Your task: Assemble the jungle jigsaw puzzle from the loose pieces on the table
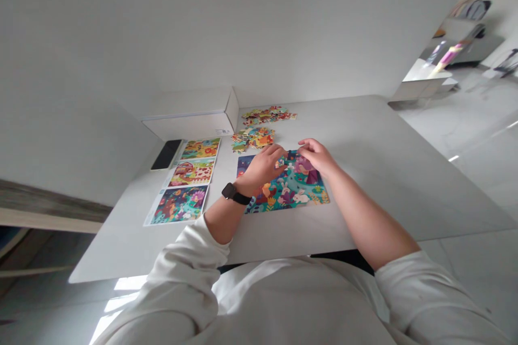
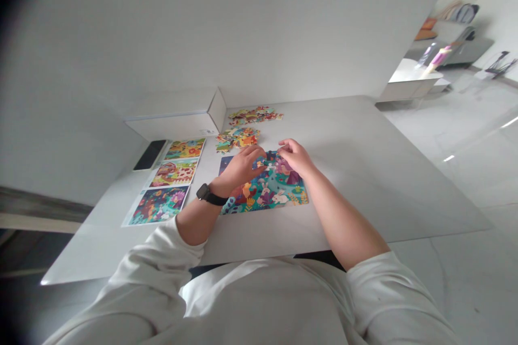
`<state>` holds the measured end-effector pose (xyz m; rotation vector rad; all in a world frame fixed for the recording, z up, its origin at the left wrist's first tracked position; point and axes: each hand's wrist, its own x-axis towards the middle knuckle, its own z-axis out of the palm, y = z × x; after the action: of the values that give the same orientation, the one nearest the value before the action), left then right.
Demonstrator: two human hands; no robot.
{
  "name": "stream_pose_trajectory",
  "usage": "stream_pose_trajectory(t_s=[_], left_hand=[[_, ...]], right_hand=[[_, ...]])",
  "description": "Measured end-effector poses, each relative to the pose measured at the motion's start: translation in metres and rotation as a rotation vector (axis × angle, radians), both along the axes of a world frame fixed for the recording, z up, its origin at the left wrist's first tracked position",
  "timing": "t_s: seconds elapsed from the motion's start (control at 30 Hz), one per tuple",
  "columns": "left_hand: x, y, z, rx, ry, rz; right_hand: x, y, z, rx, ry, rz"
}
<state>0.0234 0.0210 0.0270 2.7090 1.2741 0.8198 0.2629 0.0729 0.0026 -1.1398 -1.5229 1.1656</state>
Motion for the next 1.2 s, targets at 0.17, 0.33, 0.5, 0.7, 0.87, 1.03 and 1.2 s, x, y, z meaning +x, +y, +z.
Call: stream_pose_trajectory(t_s=[0.17,0.33,0.5,0.7,0.87,1.03,1.2], left_hand=[[0.000,0.005,-0.028,-0.083,0.022,0.047],[-0.003,0.010,-0.042,-0.107,0.009,0.070],[-0.005,0.010,-0.047,-0.124,0.007,0.075],[-0.003,0.007,-0.045,-0.125,-0.004,0.070],[-0.003,0.005,-0.043,-0.099,-0.020,0.080],[-0.003,0.005,-0.044,-0.096,-0.006,0.058],[-0.003,0.005,-0.042,-0.126,-0.017,0.010]], right_hand=[[0.003,0.006,-0.007,0.087,-0.232,-0.110],[0.002,0.002,-0.009,0.091,-0.347,-0.105],[0.001,-0.002,-0.010,0.135,-0.417,-0.078],[-0.001,-0.007,-0.008,0.155,-0.487,-0.051],[-0.001,-0.012,-0.003,0.303,-0.634,0.023],[-0.003,-0.015,-0.002,0.415,-0.774,0.169],[-0.003,-0.016,-0.003,0.484,-0.830,0.273]])
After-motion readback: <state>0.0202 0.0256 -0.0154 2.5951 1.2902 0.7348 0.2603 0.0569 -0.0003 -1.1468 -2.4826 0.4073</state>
